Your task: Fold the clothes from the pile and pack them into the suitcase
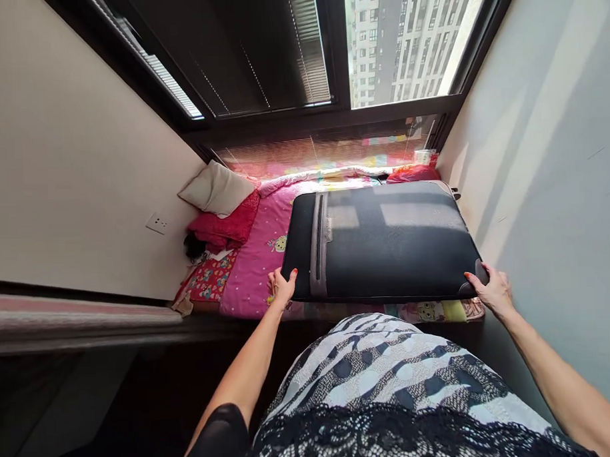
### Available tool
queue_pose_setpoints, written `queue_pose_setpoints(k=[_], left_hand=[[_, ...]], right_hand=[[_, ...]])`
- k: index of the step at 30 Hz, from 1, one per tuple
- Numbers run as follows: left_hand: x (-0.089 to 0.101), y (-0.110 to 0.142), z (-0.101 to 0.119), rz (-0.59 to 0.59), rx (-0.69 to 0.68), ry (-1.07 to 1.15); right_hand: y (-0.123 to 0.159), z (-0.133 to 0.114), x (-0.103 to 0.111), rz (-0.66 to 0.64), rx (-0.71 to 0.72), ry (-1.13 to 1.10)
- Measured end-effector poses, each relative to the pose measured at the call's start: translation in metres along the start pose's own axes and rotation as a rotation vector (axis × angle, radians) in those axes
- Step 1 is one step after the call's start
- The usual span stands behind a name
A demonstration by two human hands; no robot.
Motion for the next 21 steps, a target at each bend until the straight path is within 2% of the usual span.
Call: queue_pose_setpoints(k=[4, 6, 9, 11, 13, 17, 21], left_hand=[[-0.007, -0.002, -0.010, -0.101, -0.002, 0.060], [-0.004, -0.011, -0.012, -0.149, -0.029, 0.062], [0.004, -0.024, -0.014, -0.142, -0.016, 0.051], [0.005, -0.028, -0.013, -0.144, -0.001, 0.061], [0.001, -0.027, -0.011, -0.140, 0.020, 0.058], [-0.007, -0.016, -0.013, -0.031, 0.009, 0.014], [-0.013, -0.011, -0.018, 0.033, -0.013, -0.066]], right_hand=[[0.003, 0.009, -0.004, -0.043, -0.046, -0.166], [-0.005, 0.019, 0.000, -0.068, -0.095, -0.232], [-0.027, 0.030, 0.014, -0.016, -0.150, -0.290], [-0.042, 0.027, 0.019, 0.031, -0.138, -0.282], [-0.049, 0.015, 0.011, 0.014, -0.086, -0.260], [-0.029, -0.007, -0.021, -0.045, 0.034, -0.209], [0.002, -0.001, -0.037, -0.004, 0.035, -0.174]])
Point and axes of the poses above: each hand's wrist, its own y-axis away from the middle knuckle, its own x-axis out of the back of the hand, z = x × y, the point moved 8 cm from there along -y, towards the middle knuckle, and after that the axes turned 11 degrees about x, right-handed, at the moved point
